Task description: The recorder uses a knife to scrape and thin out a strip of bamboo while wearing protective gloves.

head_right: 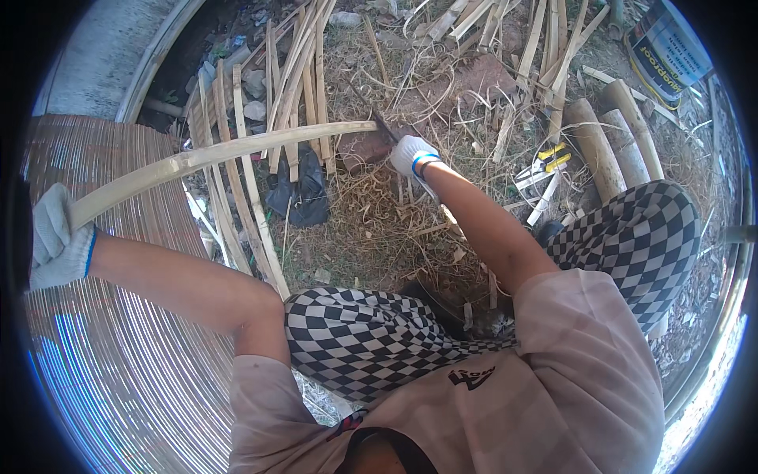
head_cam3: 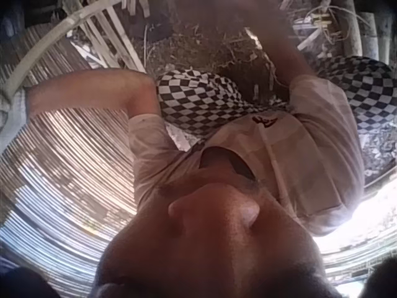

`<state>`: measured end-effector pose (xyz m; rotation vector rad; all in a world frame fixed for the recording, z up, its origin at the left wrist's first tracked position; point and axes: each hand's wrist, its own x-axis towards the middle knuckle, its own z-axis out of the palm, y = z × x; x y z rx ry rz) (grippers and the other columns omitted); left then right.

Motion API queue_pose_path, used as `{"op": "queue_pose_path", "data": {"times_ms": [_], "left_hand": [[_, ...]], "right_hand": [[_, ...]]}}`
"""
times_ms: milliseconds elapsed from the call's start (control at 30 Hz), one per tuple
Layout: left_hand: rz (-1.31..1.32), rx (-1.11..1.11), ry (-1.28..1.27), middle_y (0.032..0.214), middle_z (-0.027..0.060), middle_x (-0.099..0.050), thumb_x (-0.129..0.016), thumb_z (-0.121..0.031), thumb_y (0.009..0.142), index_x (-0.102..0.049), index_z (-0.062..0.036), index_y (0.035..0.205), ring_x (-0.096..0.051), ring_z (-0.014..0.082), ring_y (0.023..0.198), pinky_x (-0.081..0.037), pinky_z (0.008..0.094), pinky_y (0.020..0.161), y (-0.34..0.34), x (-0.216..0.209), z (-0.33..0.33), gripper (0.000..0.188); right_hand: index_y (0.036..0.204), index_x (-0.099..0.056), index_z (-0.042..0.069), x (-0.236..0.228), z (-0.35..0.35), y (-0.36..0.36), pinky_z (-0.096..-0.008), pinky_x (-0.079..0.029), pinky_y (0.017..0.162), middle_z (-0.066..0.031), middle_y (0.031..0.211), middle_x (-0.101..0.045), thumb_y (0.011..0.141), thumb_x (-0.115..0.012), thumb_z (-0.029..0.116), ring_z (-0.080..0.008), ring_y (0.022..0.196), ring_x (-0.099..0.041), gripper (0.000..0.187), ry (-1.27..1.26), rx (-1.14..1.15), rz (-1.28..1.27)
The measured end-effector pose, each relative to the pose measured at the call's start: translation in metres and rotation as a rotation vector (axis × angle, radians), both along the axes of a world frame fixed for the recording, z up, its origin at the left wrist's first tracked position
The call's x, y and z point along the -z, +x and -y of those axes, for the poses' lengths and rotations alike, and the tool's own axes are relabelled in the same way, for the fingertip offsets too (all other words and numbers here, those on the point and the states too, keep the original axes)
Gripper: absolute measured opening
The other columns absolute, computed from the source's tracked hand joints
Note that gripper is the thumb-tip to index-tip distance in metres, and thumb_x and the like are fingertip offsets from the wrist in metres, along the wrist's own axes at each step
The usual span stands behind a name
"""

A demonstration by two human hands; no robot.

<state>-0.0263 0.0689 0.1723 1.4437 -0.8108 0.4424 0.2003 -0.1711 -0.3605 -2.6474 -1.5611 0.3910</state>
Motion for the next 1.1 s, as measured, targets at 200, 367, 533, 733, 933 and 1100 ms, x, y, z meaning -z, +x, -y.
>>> {"op": "queue_pose_path", "data": {"times_ms": [200, 367, 533, 733, 933, 1100], "left_hand": [[0.189, 0.586, -0.225, 0.039, -0.0133, -0.036, -0.068, -0.045, 0.089, -0.034, -0.0260, 0.049, -0.036, -0.0016, 0.030, -0.027, 0.0134, 0.032, -0.004, 0.033, 0.000, 0.056], [0.296, 0.865, -0.293, 0.044, -0.0068, -0.054, -0.064, -0.025, 0.095, -0.054, -0.0185, 0.062, -0.047, 0.0007, 0.031, -0.038, 0.0127, 0.028, -0.011, 0.029, -0.032, 0.035], [0.294, 0.769, -0.049, 0.043, -0.0073, -0.051, -0.065, -0.029, 0.095, -0.052, -0.0191, 0.061, -0.045, 0.0006, 0.031, -0.035, 0.0135, 0.027, -0.005, 0.041, -0.012, 0.038], [0.285, 0.857, -0.159, 0.043, -0.0086, -0.045, -0.065, -0.026, 0.093, -0.046, -0.0193, 0.059, -0.040, -0.0002, 0.034, -0.024, 0.0163, 0.032, -0.010, 0.052, -0.007, 0.040], [0.282, 0.722, -0.083, 0.043, -0.0095, -0.045, -0.066, -0.027, 0.093, -0.045, -0.0198, 0.059, -0.041, -0.0002, 0.034, -0.027, 0.0152, 0.033, -0.004, 0.054, -0.001, 0.041], [0.271, 0.737, -0.144, 0.043, -0.0103, -0.046, -0.069, -0.035, 0.091, -0.046, -0.0210, 0.057, -0.043, -0.0007, 0.034, -0.030, 0.0139, 0.034, -0.009, 0.058, -0.014, 0.043]], "right_hand": [[0.092, -0.067, 0.005, -0.007, 0.005, -0.029, -0.0369, -0.050, 0.050, -0.0081, 0.065, -0.062, 0.100, -0.051, 0.041, -0.0209, 0.049, -0.060, 0.041, 0.572, 0.817, -1.007], [0.094, -0.057, 0.008, -0.024, 0.009, -0.037, -0.0317, -0.036, 0.035, 0.0002, 0.056, -0.051, 0.102, -0.050, 0.039, -0.0143, 0.040, -0.049, 0.032, 0.767, 0.907, -1.188], [0.095, -0.055, 0.007, -0.040, 0.017, -0.040, -0.0314, -0.041, 0.040, 0.0002, 0.057, -0.052, 0.102, -0.051, 0.037, -0.0128, 0.041, -0.049, 0.031, 0.805, 0.912, -1.157], [0.091, -0.057, 0.006, -0.071, 0.041, -0.053, -0.0317, -0.046, 0.042, -0.0040, 0.062, -0.056, 0.100, -0.050, 0.036, -0.0164, 0.043, -0.055, 0.033, 0.753, 0.806, -1.388], [0.093, -0.054, 0.007, -0.074, 0.042, -0.044, -0.0302, -0.042, 0.039, 0.0002, 0.058, -0.052, 0.101, -0.051, 0.037, -0.0132, 0.040, -0.050, 0.031, 0.702, 0.882, -1.406], [0.096, -0.061, 0.006, -0.053, 0.045, -0.039, -0.0346, -0.045, 0.043, -0.0034, 0.059, -0.056, 0.100, -0.051, 0.038, -0.0171, 0.044, -0.055, 0.035, 0.723, 0.826, -1.166]]}}
